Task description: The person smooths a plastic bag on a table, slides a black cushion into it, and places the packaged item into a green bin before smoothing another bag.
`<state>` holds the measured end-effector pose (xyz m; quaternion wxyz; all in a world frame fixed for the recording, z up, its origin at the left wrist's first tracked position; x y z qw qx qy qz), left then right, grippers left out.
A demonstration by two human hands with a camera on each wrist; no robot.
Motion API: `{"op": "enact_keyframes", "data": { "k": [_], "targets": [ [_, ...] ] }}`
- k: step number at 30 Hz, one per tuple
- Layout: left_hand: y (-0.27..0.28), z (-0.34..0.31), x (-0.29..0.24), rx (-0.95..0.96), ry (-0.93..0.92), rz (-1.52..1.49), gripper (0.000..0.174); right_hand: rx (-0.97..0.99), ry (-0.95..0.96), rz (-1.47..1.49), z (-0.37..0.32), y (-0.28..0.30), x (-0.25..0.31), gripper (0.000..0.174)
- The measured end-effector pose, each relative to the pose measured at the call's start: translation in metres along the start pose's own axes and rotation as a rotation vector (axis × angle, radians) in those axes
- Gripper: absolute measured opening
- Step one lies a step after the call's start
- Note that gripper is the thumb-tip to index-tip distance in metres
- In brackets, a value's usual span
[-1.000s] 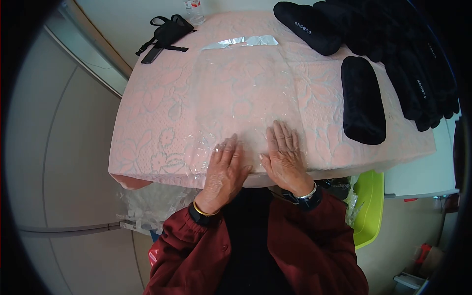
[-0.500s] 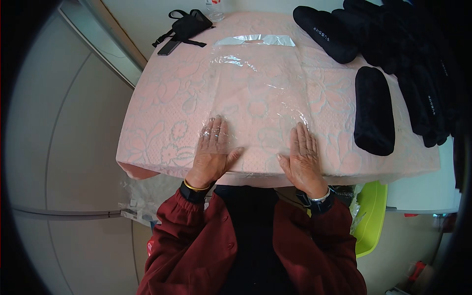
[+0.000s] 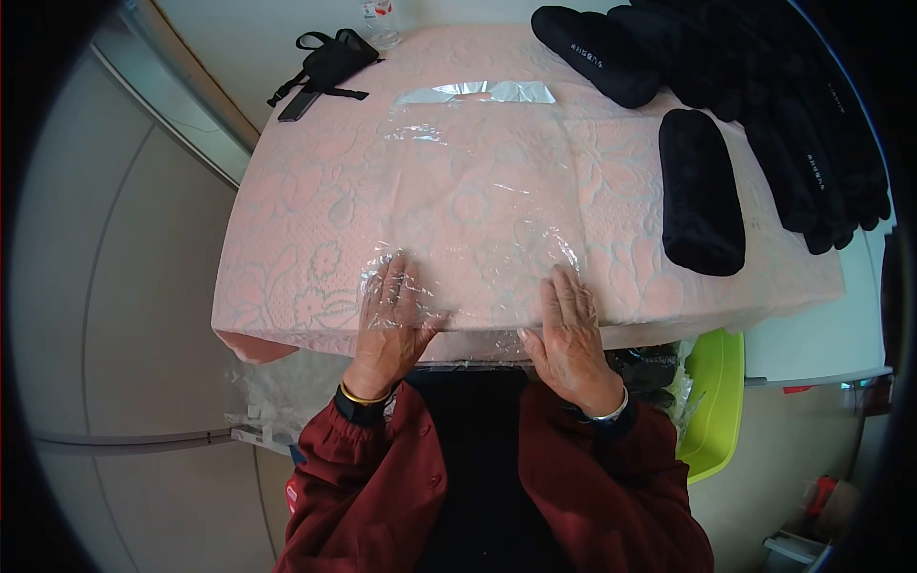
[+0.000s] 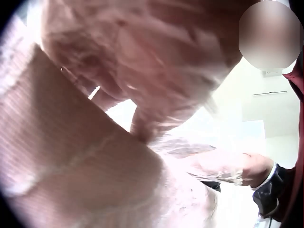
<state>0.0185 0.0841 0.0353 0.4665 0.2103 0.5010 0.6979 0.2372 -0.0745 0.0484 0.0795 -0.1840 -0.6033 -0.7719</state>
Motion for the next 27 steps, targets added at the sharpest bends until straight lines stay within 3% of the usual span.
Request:
{"op": "enact_keyframes", "data": {
  "k": [8, 11, 15, 27],
  "targets": [
    [-0.016, 0.043, -0.044, 0.058, -0.129, -0.405, 0.072, -0.028, 0.21, -0.039, 0.057, -0.031, 0.012, 0.075],
    [-0.008, 0.036, -0.024, 0.128, -0.165, -0.074, 0.082, 0.002, 0.176, -0.02, 0.053, -0.024, -0.007, 0.079],
    [-0.011, 0.017, 0.024, 0.008, -0.121, 0.002, 0.082, 0.039, 0.08, -0.019, 0.048, -0.017, -0.024, 0.085],
    [-0.006, 0.015, 0.015, -0.013, -0.058, -0.015, 0.081, -0.036, 0.024, -0.14, 0.034, -0.019, -0.019, 0.087]
  ]
}}
Point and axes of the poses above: each hand's wrist, its own z-axis towards the middle knuckle, its own y-axis out of the back of the hand, x = y × z, the point moved 1 cm from there along z, towards the middle knuckle, and after that the axes turned 2 degrees about -y, right-handed, at the moved point
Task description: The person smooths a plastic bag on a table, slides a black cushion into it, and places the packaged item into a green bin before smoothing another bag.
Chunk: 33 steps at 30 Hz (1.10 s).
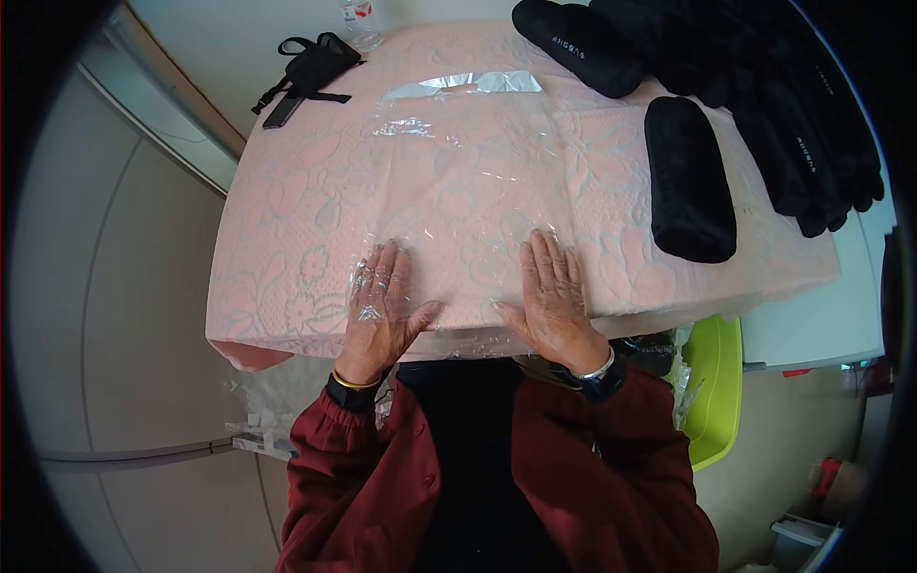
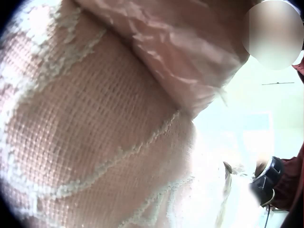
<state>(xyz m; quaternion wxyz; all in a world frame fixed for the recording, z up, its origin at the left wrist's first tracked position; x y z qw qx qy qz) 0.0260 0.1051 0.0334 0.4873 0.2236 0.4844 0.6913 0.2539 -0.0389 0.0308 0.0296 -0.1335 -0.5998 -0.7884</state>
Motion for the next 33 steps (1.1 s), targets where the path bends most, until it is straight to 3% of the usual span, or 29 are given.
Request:
{"op": "enact_keyframes", "data": {
  "k": [5, 8, 9, 12, 13, 16, 17, 18, 20, 21, 24, 25, 28, 29, 32, 33],
  "targets": [
    [0.001, 0.001, -0.002, 0.008, -0.003, 0.014, 0.079, -0.029, 0.058, 0.051, -0.011, 0.007, 0.01, 0.085],
    [0.013, 0.002, -0.027, 0.048, 0.074, -0.41, 0.073, 0.028, 0.129, 0.191, -0.021, 0.01, 0.03, 0.079],
    [0.018, 0.004, -0.039, 0.051, 0.071, -0.415, 0.073, 0.059, 0.162, 0.262, -0.024, 0.012, 0.037, 0.077],
    [0.03, 0.012, -0.074, 0.153, 0.258, -1.185, 0.056, 0.097, 0.257, 0.389, -0.026, 0.025, 0.05, 0.064],
    [0.025, 0.012, -0.072, 0.153, 0.256, -1.187, 0.056, 0.113, 0.307, 0.454, -0.027, 0.028, 0.053, 0.058],
    [0.0, 0.01, -0.053, 0.01, 0.518, -1.434, 0.042, 0.12, 0.399, 0.685, -0.035, 0.037, 0.05, 0.043],
    [0.001, 0.01, -0.05, 0.01, 0.513, -1.436, 0.042, 0.122, 0.446, 0.8, -0.037, 0.041, 0.047, 0.036],
    [0.003, 0.011, -0.047, -0.017, 0.494, -1.394, 0.032, 0.12, 0.444, 0.798, -0.035, 0.048, 0.042, 0.036],
    [0.01, 0.01, -0.041, -0.069, 0.46, -1.31, 0.017, -0.318, 0.263, 0.748, -0.029, 0.062, 0.028, 0.026],
    [0.015, 0.01, -0.035, -0.068, 0.46, -1.31, 0.017, -0.318, 0.262, 0.749, -0.031, 0.061, 0.022, 0.026],
    [0.034, 0.011, -0.008, -0.074, 0.202, -1.243, 0.019, -0.472, 0.081, 0.646, -0.033, 0.055, 0.003, 0.027],
    [0.038, 0.008, 0.004, -0.076, 0.207, -1.243, 0.019, -0.467, 0.082, 0.648, -0.032, 0.055, 0.005, 0.027],
    [0.047, 0.005, 0.03, 0.124, -0.068, -1.299, 0.017, -0.381, 0.234, 0.481, -0.024, 0.056, 0.019, 0.034],
    [0.048, 0.007, 0.03, 0.124, -0.068, -1.297, 0.017, -0.382, 0.235, 0.482, -0.022, 0.054, 0.021, 0.034],
    [0.053, 0.009, 0.03, -0.066, 0.308, -1.29, 0.024, -0.249, 0.305, 0.484, -0.023, 0.043, 0.029, 0.038],
    [0.056, 0.008, 0.028, -0.066, 0.309, -1.29, 0.024, -0.249, 0.305, 0.485, -0.023, 0.038, 0.031, 0.038]
  ]
}}
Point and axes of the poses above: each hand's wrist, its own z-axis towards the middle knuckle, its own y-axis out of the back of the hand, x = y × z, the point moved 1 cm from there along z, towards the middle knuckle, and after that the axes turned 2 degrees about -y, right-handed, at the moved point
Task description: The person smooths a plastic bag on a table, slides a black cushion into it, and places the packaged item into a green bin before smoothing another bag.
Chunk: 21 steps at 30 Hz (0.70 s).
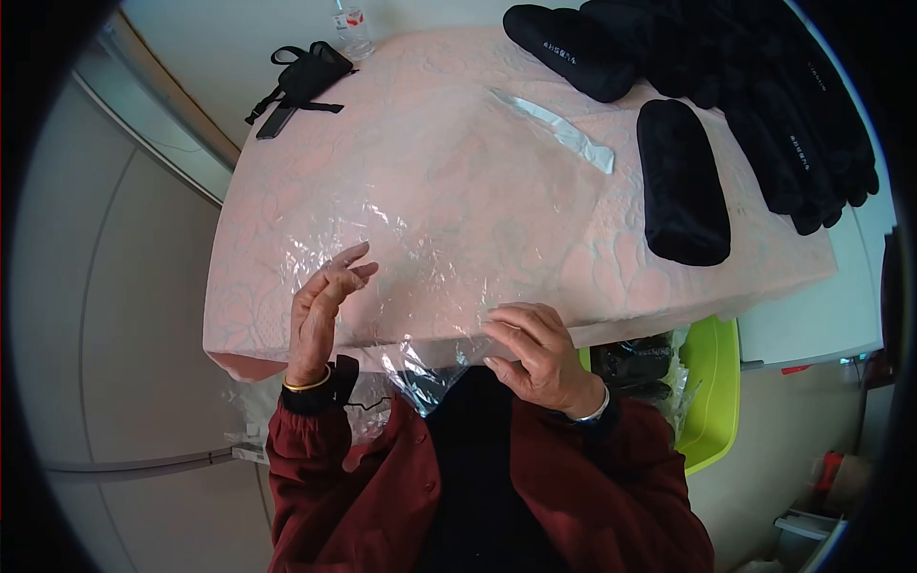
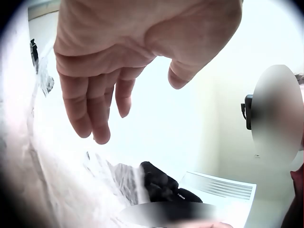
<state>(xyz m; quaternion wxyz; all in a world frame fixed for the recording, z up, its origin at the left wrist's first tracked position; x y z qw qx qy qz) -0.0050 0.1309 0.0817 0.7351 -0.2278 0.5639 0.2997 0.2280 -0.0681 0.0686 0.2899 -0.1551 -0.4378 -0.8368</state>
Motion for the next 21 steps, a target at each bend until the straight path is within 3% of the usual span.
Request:
{"op": "enact_keyframes", "data": {
  "k": [4, 7, 11, 12, 14, 19, 21],
  "targets": [
    [-0.011, -0.019, -0.005, -0.098, 0.113, -0.133, 0.024, 0.009, -0.022, 0.189, -0.001, -0.021, -0.001, 0.039],
    [-0.05, -0.039, 0.008, -0.073, 0.312, -0.106, 0.027, 0.06, 0.0, 0.244, 0.002, -0.034, 0.001, 0.039],
    [-0.039, -0.053, 0.031, -0.012, 0.28, -0.012, 0.028, 0.103, 0.025, 0.279, 0.005, -0.034, 0.005, 0.038],
    [-0.03, -0.053, 0.028, -0.012, 0.279, -0.018, 0.028, 0.107, 0.024, 0.275, 0.005, -0.03, 0.004, 0.038],
    [-0.007, -0.051, 0.016, -0.214, 0.247, -0.039, 0.032, 0.029, 0.006, 0.153, 0.007, -0.017, -0.005, 0.037],
    [-0.01, -0.054, -0.003, -0.257, 0.298, 0.011, 0.031, -0.085, -0.102, -0.051, 0.005, -0.004, -0.031, 0.037],
    [-0.036, -0.062, 0.008, -0.178, 0.448, -0.094, 0.033, -0.08, -0.111, -0.034, 0.006, -0.007, -0.031, 0.037]
  ]
}}
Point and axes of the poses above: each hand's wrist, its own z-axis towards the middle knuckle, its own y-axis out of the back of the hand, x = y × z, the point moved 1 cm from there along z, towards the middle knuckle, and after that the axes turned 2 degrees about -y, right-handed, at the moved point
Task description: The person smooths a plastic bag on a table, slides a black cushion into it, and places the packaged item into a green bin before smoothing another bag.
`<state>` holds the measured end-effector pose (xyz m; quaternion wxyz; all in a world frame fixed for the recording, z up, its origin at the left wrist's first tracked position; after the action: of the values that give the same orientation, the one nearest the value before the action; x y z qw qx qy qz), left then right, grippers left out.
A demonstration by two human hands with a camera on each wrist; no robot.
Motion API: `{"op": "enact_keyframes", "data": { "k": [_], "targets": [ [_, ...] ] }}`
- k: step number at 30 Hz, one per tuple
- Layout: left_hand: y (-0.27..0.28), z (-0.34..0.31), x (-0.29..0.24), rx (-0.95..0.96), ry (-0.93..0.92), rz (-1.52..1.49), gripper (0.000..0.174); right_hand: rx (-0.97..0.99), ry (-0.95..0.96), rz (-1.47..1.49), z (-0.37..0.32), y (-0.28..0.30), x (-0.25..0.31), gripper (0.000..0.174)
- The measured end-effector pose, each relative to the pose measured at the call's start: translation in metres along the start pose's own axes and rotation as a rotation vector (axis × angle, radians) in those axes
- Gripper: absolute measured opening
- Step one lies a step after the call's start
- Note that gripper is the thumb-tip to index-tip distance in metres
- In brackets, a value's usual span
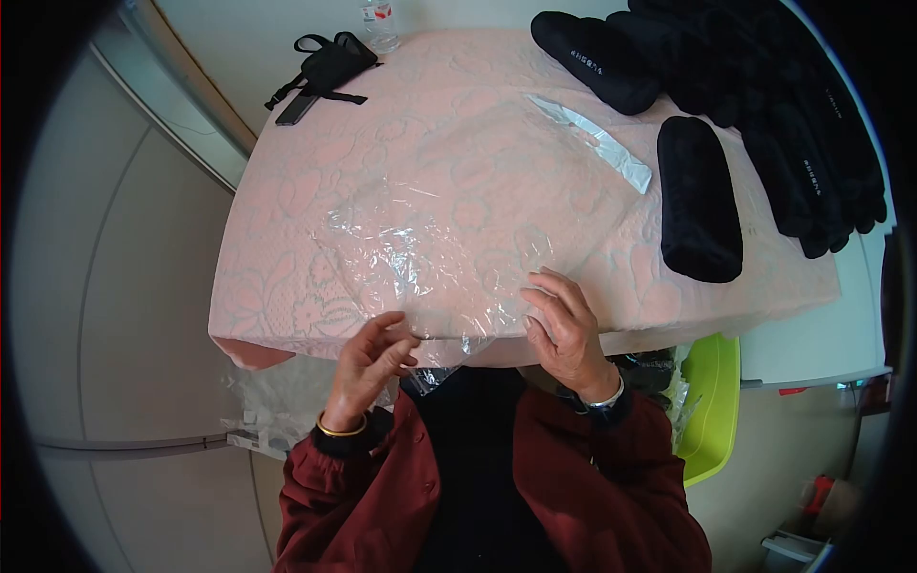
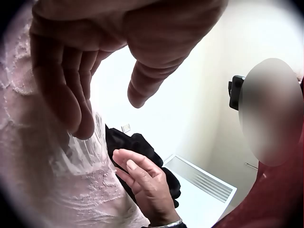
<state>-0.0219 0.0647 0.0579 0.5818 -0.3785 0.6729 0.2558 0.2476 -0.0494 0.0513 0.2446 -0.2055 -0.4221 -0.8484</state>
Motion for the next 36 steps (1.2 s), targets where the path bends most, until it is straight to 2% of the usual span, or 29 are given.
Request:
{"op": "enact_keyframes", "data": {
  "k": [4, 9, 17, 19, 22, 26, 29, 30, 33, 34, 35, 36],
  "targets": [
    [-0.022, -0.004, 0.018, 0.053, 0.004, -0.051, 0.033, 0.021, -0.023, 0.022, -0.003, -0.005, 0.0, 0.036],
    [-0.022, 0.004, 0.02, 0.048, -0.003, -0.049, 0.032, 0.031, -0.02, 0.027, -0.008, -0.009, 0.0, 0.034],
    [-0.025, 0.011, 0.026, 0.093, -0.072, -0.074, 0.015, 0.077, -0.007, 0.051, -0.008, -0.008, 0.01, 0.033],
    [-0.008, 0.014, 0.014, -0.029, -0.3, 0.06, 0.005, 0.092, -0.011, 0.071, -0.009, -0.005, 0.01, 0.033],
    [0.027, 0.011, -0.013, -0.09, -0.316, 0.179, 0.006, 0.078, -0.086, 0.102, -0.01, 0.001, 0.003, 0.031],
    [0.09, 0.007, -0.01, -0.085, -0.322, 0.253, 0.007, 0.038, -0.11, 0.106, -0.008, 0.013, -0.006, 0.029],
    [0.123, 0.011, -0.011, -0.324, -0.236, 0.645, 0.02, -0.038, -0.041, -0.033, 0.003, 0.021, -0.012, 0.028],
    [0.126, 0.013, -0.01, -0.341, -0.236, 0.646, 0.02, -0.079, -0.008, -0.106, 0.006, 0.023, -0.015, 0.028],
    [0.129, 0.019, -0.013, -0.661, -0.409, 1.438, 0.043, -0.091, -0.025, -0.226, 0.012, 0.026, -0.022, 0.027],
    [0.125, 0.022, -0.014, -0.675, -0.406, 1.438, 0.043, -0.099, -0.041, -0.291, 0.014, 0.026, -0.022, 0.026],
    [0.114, 0.026, -0.015, -0.725, -0.564, 1.459, 0.052, -0.096, -0.031, -0.285, 0.014, 0.026, -0.021, 0.026],
    [0.098, 0.029, -0.014, -0.773, -0.721, 1.475, 0.06, 0.011, -0.072, -0.267, 0.01, 0.025, -0.02, 0.027]
  ]
}}
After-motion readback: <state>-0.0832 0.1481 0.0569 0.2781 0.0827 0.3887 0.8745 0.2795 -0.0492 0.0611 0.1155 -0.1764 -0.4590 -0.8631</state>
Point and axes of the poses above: each hand's wrist, its own z-axis towards the middle knuckle, its own y-axis out of the back of the hand, x = y × z, the point moved 1 cm from there along z, towards the middle knuckle, and after that the axes turned 2 degrees about -y, right-handed, at the moved point
